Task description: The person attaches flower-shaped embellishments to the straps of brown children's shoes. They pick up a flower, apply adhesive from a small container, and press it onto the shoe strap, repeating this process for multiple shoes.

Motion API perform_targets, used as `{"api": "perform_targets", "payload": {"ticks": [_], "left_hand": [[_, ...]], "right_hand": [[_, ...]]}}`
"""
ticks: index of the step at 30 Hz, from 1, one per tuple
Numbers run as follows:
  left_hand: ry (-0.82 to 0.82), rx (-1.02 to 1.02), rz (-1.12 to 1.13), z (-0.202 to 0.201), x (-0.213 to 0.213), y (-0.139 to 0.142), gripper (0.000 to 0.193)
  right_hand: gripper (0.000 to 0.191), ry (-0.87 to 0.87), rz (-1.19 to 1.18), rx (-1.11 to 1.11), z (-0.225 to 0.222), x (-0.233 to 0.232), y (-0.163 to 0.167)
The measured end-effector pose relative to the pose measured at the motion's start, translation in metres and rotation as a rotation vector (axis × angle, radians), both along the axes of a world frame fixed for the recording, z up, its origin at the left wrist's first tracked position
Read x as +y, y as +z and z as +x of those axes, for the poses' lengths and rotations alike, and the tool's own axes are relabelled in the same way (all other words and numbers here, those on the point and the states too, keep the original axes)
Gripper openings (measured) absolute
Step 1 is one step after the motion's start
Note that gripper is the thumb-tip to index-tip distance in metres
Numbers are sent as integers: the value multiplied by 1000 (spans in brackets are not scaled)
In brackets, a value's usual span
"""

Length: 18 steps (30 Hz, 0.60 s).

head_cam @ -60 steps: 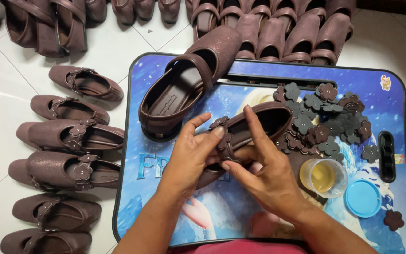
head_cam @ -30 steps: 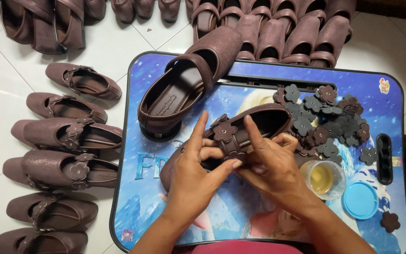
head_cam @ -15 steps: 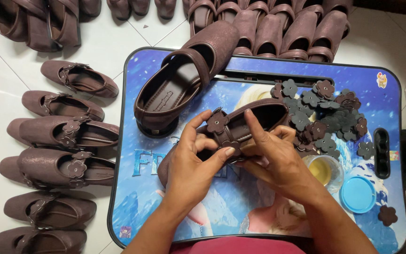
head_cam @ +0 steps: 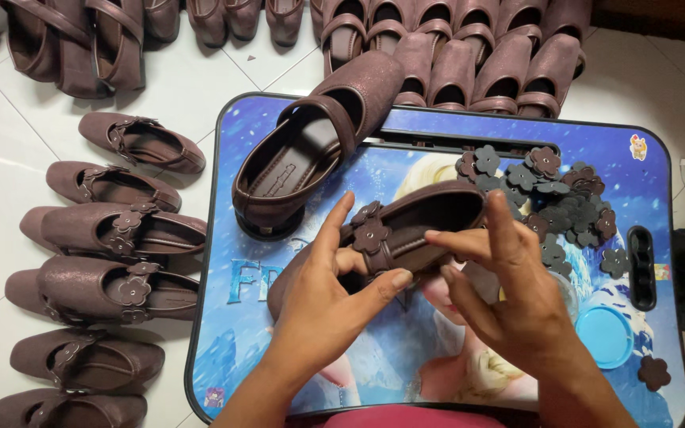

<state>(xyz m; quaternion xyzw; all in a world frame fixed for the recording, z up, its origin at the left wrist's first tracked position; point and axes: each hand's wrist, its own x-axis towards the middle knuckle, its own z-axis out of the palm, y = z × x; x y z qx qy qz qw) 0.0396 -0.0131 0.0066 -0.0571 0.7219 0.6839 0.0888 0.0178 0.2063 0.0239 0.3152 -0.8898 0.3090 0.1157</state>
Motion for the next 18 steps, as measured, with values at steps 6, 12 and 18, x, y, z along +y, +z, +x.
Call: {"api": "perform_targets", "payload": {"ticks": [6,12,18], "left_hand": [[-179,-33,-239,11,-47,40,95],[-497,130,-444,9,-36,54,95],[-614,388,-435,-32,10,39,85]], "right_hand": [[108,90,-35,-7,29,17,17],[104,336,-3,-282,56,51,0],[97,413,-215,-422,76,65,-21]]}}
